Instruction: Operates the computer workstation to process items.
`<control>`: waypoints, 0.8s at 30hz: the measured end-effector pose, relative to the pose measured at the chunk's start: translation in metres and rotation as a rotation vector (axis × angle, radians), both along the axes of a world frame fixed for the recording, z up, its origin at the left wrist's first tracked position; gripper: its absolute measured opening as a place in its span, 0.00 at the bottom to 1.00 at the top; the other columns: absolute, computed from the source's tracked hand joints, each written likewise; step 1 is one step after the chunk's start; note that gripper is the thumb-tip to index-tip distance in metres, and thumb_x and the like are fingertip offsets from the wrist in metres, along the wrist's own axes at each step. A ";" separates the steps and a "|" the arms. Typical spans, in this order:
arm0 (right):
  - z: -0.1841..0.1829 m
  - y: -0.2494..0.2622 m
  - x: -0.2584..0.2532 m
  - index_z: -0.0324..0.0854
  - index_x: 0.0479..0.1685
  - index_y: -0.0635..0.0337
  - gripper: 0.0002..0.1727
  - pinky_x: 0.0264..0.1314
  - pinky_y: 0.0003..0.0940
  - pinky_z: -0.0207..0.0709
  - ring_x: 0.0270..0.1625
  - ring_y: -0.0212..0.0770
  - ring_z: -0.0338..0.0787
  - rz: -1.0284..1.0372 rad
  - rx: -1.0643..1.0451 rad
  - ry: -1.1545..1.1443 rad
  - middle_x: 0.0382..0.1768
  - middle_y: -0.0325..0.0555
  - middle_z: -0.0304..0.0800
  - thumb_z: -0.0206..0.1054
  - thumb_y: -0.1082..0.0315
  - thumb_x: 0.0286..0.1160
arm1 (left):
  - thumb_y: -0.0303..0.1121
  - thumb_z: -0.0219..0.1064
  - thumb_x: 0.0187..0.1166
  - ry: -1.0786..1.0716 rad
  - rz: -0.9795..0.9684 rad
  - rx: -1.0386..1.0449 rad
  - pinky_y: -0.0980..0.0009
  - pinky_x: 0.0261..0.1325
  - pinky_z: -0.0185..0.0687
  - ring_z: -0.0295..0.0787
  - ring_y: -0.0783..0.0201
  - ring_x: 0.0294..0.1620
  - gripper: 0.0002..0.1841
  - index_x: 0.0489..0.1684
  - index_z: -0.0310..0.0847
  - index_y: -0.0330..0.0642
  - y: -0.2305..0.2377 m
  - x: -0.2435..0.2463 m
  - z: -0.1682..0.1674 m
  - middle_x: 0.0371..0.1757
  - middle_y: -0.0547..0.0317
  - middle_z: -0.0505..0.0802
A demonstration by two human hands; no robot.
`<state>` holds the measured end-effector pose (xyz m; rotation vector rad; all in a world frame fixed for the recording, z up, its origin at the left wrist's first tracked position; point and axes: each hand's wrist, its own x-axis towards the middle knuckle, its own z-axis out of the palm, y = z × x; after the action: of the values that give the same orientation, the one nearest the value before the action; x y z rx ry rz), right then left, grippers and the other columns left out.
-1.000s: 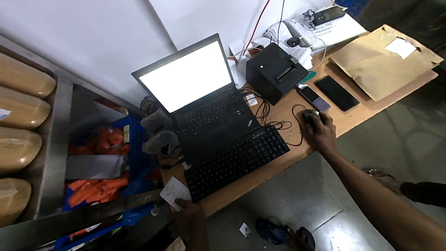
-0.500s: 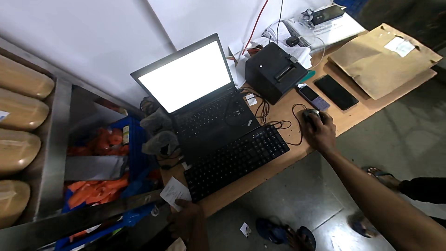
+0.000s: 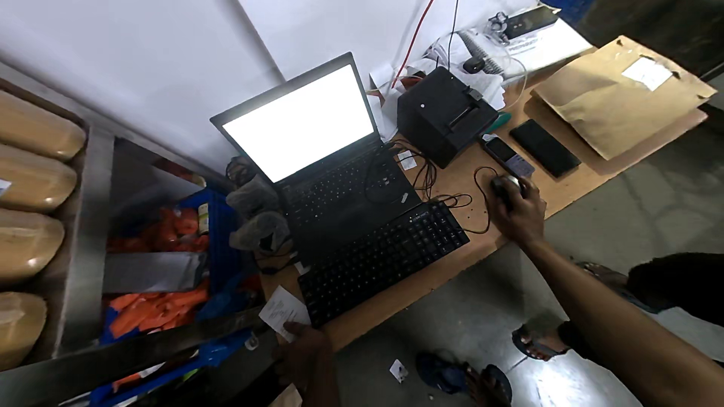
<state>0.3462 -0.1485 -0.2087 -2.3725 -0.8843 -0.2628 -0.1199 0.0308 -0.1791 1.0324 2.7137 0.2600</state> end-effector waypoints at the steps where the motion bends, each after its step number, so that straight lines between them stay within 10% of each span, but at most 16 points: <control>1: 0.000 0.000 0.000 0.79 0.77 0.47 0.26 0.67 0.76 0.69 0.77 0.72 0.76 -0.003 -0.009 -0.005 0.81 0.66 0.70 0.62 0.57 0.79 | 0.63 0.41 0.90 -0.005 -0.005 0.003 0.36 0.76 0.71 0.75 0.33 0.79 0.41 0.83 0.67 0.31 -0.001 0.001 0.001 0.77 0.28 0.79; 24: -0.007 -0.003 0.002 0.85 0.69 0.52 0.25 0.67 0.74 0.69 0.76 0.70 0.76 0.007 0.023 -0.025 0.77 0.66 0.74 0.61 0.53 0.77 | 0.61 0.40 0.91 0.002 -0.027 -0.020 0.36 0.74 0.74 0.76 0.32 0.79 0.40 0.84 0.65 0.31 -0.001 0.002 0.005 0.79 0.29 0.78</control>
<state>0.3483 -0.1515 -0.2154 -2.3486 -0.8965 -0.2987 -0.1179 0.0296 -0.1742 1.0639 2.6961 0.2274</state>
